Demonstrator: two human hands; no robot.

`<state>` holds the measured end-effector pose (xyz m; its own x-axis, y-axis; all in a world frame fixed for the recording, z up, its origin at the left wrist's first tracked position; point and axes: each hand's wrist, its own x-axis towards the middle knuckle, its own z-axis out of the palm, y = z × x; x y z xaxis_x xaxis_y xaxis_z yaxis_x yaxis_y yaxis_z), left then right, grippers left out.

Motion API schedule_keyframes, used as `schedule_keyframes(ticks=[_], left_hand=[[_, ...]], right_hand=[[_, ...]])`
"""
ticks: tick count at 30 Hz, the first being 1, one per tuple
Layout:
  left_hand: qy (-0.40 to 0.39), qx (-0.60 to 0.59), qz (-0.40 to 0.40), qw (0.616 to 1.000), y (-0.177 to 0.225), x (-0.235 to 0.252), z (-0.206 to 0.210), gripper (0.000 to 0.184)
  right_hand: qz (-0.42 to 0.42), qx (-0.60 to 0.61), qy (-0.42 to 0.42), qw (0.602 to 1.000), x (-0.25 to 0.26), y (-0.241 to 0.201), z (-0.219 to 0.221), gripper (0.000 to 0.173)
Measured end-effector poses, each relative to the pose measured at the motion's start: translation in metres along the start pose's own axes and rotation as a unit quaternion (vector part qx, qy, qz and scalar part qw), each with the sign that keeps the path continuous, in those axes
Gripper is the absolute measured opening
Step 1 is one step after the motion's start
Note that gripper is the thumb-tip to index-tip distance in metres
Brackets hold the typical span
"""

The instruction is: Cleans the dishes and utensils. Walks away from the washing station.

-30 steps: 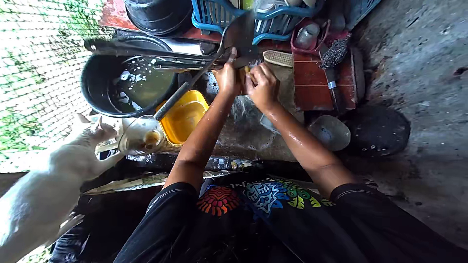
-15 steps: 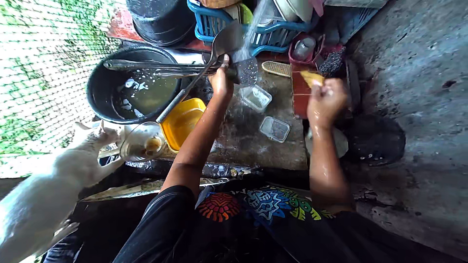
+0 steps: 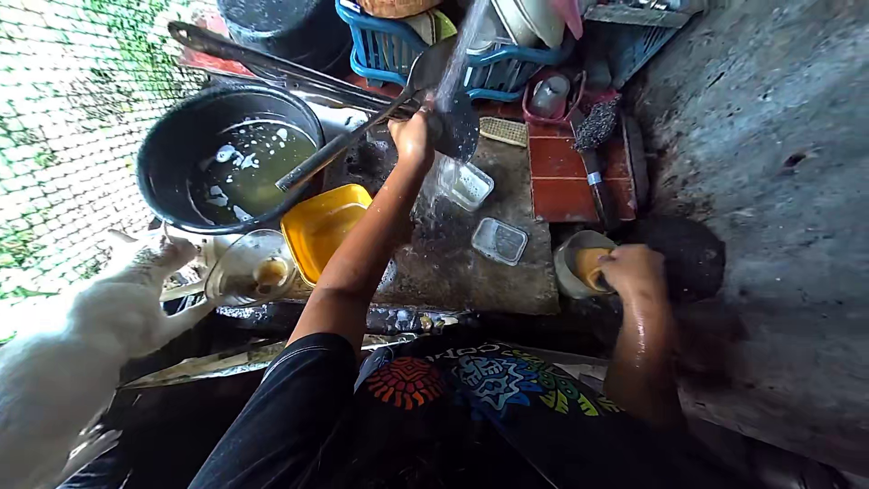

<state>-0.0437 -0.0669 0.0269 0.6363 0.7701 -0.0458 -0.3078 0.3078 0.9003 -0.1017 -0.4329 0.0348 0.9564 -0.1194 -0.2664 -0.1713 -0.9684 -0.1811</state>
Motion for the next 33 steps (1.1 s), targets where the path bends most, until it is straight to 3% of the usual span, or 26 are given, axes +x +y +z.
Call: schedule_keyframes(ticks=[2, 5, 9, 12, 14, 15, 17, 19, 21, 22, 23, 25, 27, 29, 30, 32, 33], left_hand=[[-0.028, 0.041, 0.041, 0.998, -0.004, -0.002, -0.002, 0.038], [-0.089, 0.175, 0.071, 0.978, 0.0, -0.006, -0.009, 0.04], [-0.114, 0.232, 0.073, 0.963, 0.001, -0.004, -0.005, 0.032], [-0.122, 0.239, 0.099, 0.958, 0.01, -0.001, -0.002, 0.028], [-0.114, 0.232, 0.118, 0.959, 0.015, 0.005, -0.003, 0.029], [-0.107, 0.228, 0.131, 0.959, 0.018, 0.008, -0.003, 0.028], [-0.106, 0.212, 0.154, 0.959, 0.02, 0.014, -0.004, 0.024], [-0.104, 0.198, 0.166, 0.96, 0.023, 0.018, -0.003, 0.021], [-0.105, 0.19, 0.161, 0.963, 0.031, 0.016, -0.001, 0.021], [-0.107, 0.179, 0.164, 0.964, 0.034, 0.016, -0.001, 0.021], [-0.109, 0.168, 0.173, 0.964, 0.035, 0.016, -0.001, 0.019], [-0.111, 0.166, 0.192, 0.961, 0.038, 0.017, 0.001, 0.015], [-0.113, 0.183, 0.198, 0.956, 0.04, 0.017, 0.002, 0.016], [-0.119, 0.193, 0.194, 0.954, 0.039, 0.018, 0.001, 0.019], [-0.123, 0.196, 0.194, 0.953, 0.037, 0.02, 0.0, 0.021], [-0.124, 0.203, 0.199, 0.951, 0.034, 0.023, -0.005, 0.021], [-0.125, 0.209, 0.204, 0.948, 0.032, 0.023, -0.008, 0.02]], right_hand=[[0.007, -0.023, 0.0, 1.0, 0.0, -0.011, 0.009, 0.027], [-0.019, 0.002, 0.066, 0.998, -0.006, -0.036, 0.007, 0.032], [-0.15, 0.146, 0.096, 0.973, -0.005, -0.068, -0.017, 0.036], [-0.216, 0.286, 0.161, 0.919, -0.001, -0.085, -0.037, 0.034], [-0.253, 0.45, 0.168, 0.84, 0.015, -0.096, -0.037, 0.021], [-0.252, 0.555, 0.135, 0.781, 0.023, -0.105, -0.035, 0.013], [-0.175, 0.753, 0.05, 0.633, 0.032, -0.128, -0.031, 0.02], [-0.096, 0.864, 0.018, 0.494, 0.034, -0.142, -0.024, 0.024], [-0.071, 0.907, 0.027, 0.415, 0.041, -0.15, -0.007, 0.026], [-0.066, 0.911, 0.04, 0.405, 0.044, -0.154, 0.004, 0.025], [-0.055, 0.906, 0.05, 0.417, 0.048, -0.159, 0.016, 0.023], [-0.038, 0.857, 0.078, 0.507, 0.056, -0.17, 0.043, 0.019], [-0.064, 0.735, 0.112, 0.666, 0.065, -0.175, 0.072, 0.006], [-0.132, 0.55, 0.169, 0.807, 0.072, -0.173, 0.09, 0.022], [-0.176, 0.447, 0.18, 0.858, 0.068, -0.171, 0.089, 0.031], [-0.262, 0.228, 0.188, 0.919, 0.066, -0.168, 0.085, 0.043], [-0.299, 0.132, 0.201, 0.923, 0.068, -0.167, 0.087, 0.047]])
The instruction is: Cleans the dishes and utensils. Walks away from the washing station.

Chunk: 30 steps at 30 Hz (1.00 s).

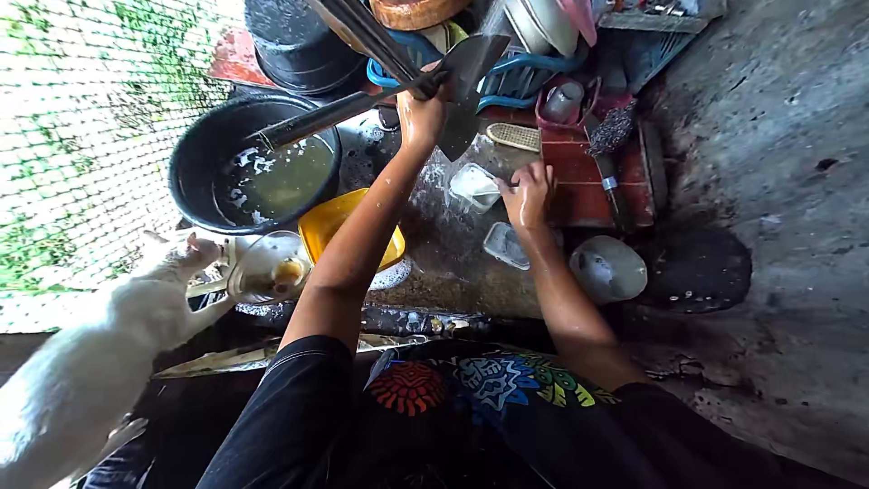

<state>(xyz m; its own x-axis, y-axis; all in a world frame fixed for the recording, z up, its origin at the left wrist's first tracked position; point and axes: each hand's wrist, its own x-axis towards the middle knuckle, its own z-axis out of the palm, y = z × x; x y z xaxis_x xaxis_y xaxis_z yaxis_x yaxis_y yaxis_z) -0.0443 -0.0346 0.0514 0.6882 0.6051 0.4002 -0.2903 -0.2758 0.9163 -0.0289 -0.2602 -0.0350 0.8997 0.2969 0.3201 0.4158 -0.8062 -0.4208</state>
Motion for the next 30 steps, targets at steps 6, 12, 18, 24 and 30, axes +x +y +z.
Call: schedule_keyframes(ticks=[6, 12, 18, 24, 30], left_hand=[[-0.003, 0.022, -0.023, 0.999, -0.004, -0.005, -0.002, 0.022], [-0.009, 0.024, -0.025, 0.999, -0.004, -0.009, -0.006, 0.021], [0.007, 0.034, 0.003, 0.999, -0.002, -0.009, -0.037, 0.018], [0.063, -0.032, -0.025, 0.997, -0.005, -0.012, -0.043, 0.024], [0.03, 0.064, -0.116, 0.991, -0.007, -0.037, -0.033, 0.032]], right_hand=[[-0.19, -0.156, -0.142, 0.959, 0.015, -0.004, 0.011, 0.045], [-0.14, -0.161, -0.314, 0.925, 0.041, -0.025, 0.014, 0.041], [-0.091, -0.12, -0.288, 0.946, 0.052, -0.045, -0.067, 0.043], [-0.116, 0.283, -0.202, 0.93, 0.031, -0.034, -0.116, 0.041], [-0.222, 0.566, -0.089, 0.789, -0.06, -0.079, -0.17, 0.017]])
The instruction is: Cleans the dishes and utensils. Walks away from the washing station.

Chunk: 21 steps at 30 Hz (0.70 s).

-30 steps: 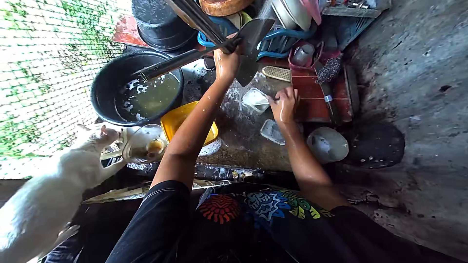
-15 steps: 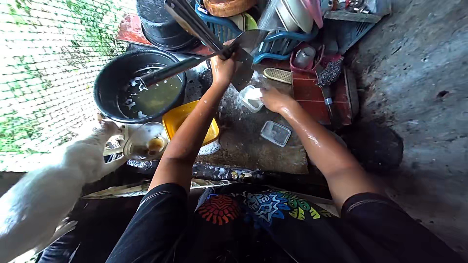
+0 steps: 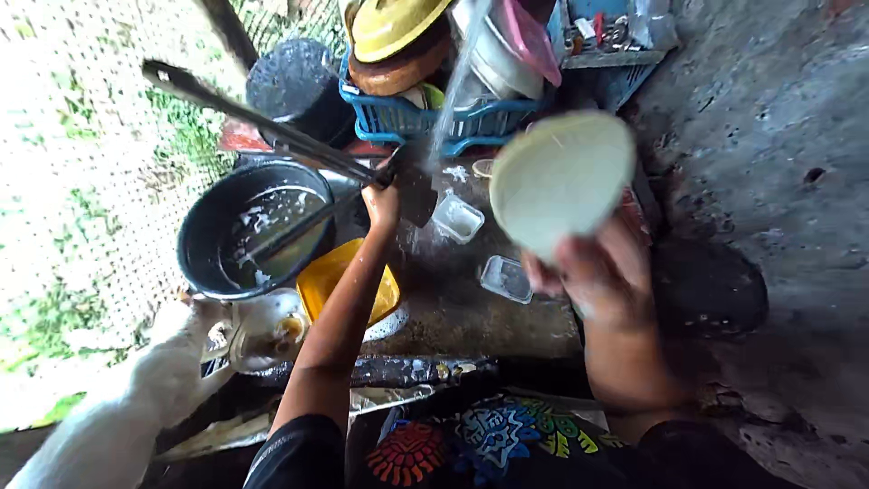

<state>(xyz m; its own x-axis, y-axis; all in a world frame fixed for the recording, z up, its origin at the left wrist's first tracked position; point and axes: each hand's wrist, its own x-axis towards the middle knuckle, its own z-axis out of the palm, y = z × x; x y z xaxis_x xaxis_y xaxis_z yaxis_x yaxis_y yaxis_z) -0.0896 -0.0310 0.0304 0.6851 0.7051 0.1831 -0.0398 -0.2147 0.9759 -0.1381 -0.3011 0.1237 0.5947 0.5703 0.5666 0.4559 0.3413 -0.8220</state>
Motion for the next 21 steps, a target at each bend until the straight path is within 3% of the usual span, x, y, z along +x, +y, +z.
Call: schedule_keyframes(ticks=[5, 12, 14, 16, 18, 19, 21], left_hand=[[-0.027, 0.014, -0.04, 0.999, -0.004, -0.007, 0.018, 0.031], [-0.017, -0.007, -0.038, 0.999, -0.011, -0.003, 0.03, 0.026], [-0.006, -0.023, -0.032, 0.999, -0.015, -0.002, 0.029, 0.026], [-0.007, -0.032, -0.011, 0.999, -0.021, -0.004, 0.022, 0.037], [-0.013, -0.015, -0.001, 1.0, -0.032, -0.005, 0.01, 0.049], [-0.018, -0.017, 0.011, 1.0, -0.039, -0.004, 0.005, 0.051], [-0.015, -0.02, 0.021, 0.999, -0.048, -0.003, 0.003, 0.058]], right_hand=[[-0.121, 0.1, -0.094, 0.983, -0.009, -0.025, 0.01, 0.028], [-0.131, 0.09, -0.101, 0.982, -0.008, -0.022, -0.001, 0.031], [-0.111, 0.043, -0.05, 0.992, -0.019, -0.013, -0.01, 0.03], [-0.06, -0.072, 0.083, 0.992, -0.036, -0.008, -0.032, 0.03], [0.037, -0.345, 0.182, 0.92, -0.052, -0.017, -0.072, 0.035], [0.146, -0.457, 0.169, 0.861, -0.06, -0.028, -0.094, 0.043], [0.39, -0.55, 0.072, 0.735, -0.07, -0.045, -0.125, 0.04]])
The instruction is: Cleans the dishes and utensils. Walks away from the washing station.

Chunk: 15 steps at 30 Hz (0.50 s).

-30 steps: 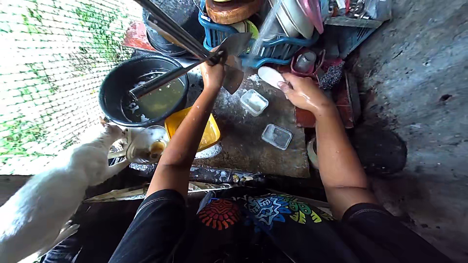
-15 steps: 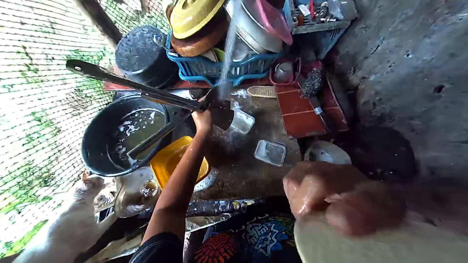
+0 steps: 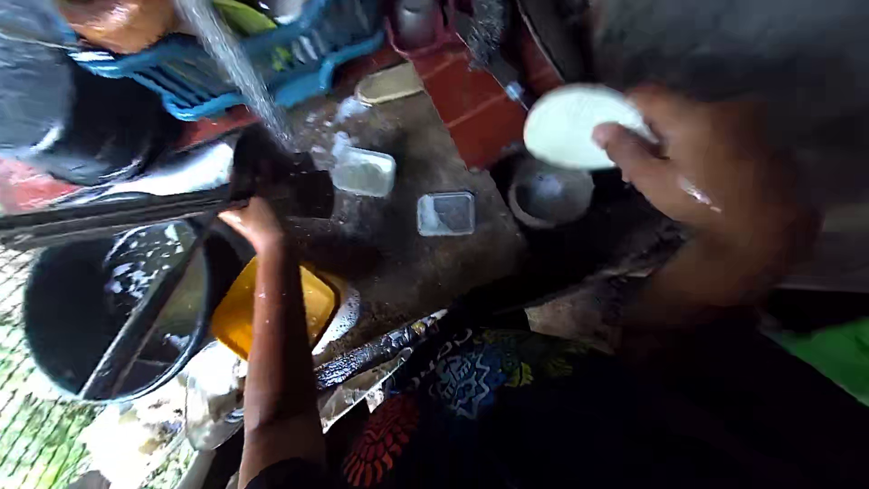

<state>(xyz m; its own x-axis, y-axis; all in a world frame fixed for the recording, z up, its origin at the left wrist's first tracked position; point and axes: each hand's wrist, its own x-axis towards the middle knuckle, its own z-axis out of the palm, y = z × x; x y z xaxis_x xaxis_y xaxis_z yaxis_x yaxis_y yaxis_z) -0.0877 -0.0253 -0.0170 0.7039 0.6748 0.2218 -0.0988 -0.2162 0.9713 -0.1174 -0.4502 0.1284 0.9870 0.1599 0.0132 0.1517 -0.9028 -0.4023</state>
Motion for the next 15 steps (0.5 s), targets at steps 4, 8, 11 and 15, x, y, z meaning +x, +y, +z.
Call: schedule_keyframes(ticks=[4, 8, 11, 15], left_hand=[[0.025, -0.028, -0.017, 0.999, 0.005, 0.001, 0.012, 0.059], [0.021, -0.042, -0.01, 0.999, 0.012, -0.005, 0.023, 0.062], [0.034, -0.057, -0.007, 0.998, 0.013, -0.006, 0.019, 0.054], [0.046, -0.072, -0.011, 0.996, 0.015, -0.007, 0.008, 0.047]], right_hand=[[0.119, -0.182, -0.238, 0.947, 0.036, 0.033, 0.063, 0.029], [0.074, -0.197, -0.326, 0.922, 0.056, 0.047, 0.138, 0.022], [0.02, -0.184, -0.352, 0.918, 0.063, 0.078, 0.172, 0.026], [0.074, -0.173, -0.31, 0.932, 0.048, 0.058, 0.167, 0.037]])
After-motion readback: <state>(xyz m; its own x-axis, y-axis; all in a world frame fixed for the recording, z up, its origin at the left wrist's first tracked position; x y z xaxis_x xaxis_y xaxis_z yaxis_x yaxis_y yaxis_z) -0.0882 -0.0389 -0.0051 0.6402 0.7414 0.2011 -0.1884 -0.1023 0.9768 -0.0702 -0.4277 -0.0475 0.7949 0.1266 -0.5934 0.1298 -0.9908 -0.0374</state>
